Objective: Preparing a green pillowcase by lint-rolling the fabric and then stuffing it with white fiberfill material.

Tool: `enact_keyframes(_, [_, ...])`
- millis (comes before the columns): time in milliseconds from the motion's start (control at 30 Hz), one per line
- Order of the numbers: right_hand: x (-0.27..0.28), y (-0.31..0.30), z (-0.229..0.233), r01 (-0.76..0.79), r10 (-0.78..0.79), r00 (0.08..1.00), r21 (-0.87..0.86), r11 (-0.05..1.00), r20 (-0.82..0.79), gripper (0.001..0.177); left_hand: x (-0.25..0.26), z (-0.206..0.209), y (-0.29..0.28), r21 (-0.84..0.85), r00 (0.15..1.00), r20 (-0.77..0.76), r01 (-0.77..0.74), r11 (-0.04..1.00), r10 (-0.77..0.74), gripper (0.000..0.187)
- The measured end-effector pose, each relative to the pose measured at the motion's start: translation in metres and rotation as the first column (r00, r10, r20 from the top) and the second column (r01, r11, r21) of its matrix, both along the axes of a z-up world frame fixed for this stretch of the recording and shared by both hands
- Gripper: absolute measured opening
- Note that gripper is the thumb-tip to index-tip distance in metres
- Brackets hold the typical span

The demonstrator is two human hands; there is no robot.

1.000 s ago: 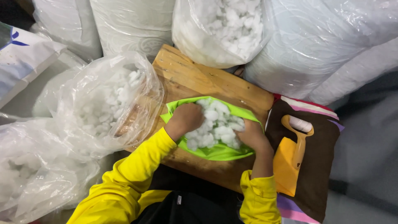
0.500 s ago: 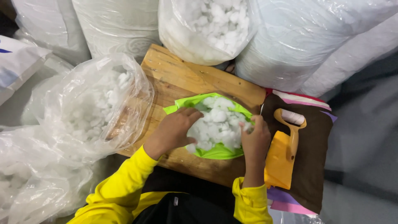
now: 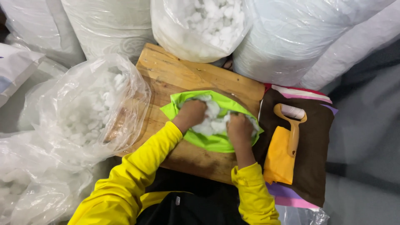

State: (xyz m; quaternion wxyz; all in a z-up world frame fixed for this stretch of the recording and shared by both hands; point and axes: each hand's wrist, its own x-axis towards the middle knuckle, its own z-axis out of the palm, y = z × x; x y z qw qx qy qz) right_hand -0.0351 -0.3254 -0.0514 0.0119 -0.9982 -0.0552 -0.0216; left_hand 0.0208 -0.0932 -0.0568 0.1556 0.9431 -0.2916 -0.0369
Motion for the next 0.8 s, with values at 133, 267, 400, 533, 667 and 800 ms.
enact_keyframes(133, [0.008,-0.007,0.04,0.215,-0.201,0.973,0.133,0.968,-0.113,0.025,0.019,-0.019,0.012,0.056,0.984,-0.031,-0.176,0.983,0.178,0.033])
enact_keyframes(267, [-0.027,0.029,0.139,0.064,0.026,0.994,0.773,0.631,-0.103,0.043,-0.017,0.091,0.017,-0.123,0.961,-0.111,-0.267,0.956,0.254,0.052])
enact_keyframes(400, [-0.073,0.016,0.18,-0.081,0.004,0.994,0.729,0.68,0.107,0.025,-0.073,0.132,0.037,-0.449,0.87,0.261,-0.275,0.85,0.419,0.025])
enact_keyframes(533, [-0.08,-0.007,0.119,-0.081,0.065,0.997,0.46,0.884,0.052,0.018,-0.095,0.134,0.043,-0.268,0.979,0.181,-0.039,0.963,0.09,0.038])
enact_keyframes(667, [-0.048,0.023,0.05,-0.348,0.338,0.937,0.31,0.885,0.089,0.031,-0.092,0.088,-0.003,-0.089,0.989,0.098,0.116,0.989,-0.107,0.061])
enact_keyframes(800, [-0.009,0.024,0.009,-0.261,0.249,0.922,0.002,0.965,0.297,0.006,-0.064,0.022,-0.021,-0.015,0.981,0.191,0.047,0.999,-0.043,0.062])
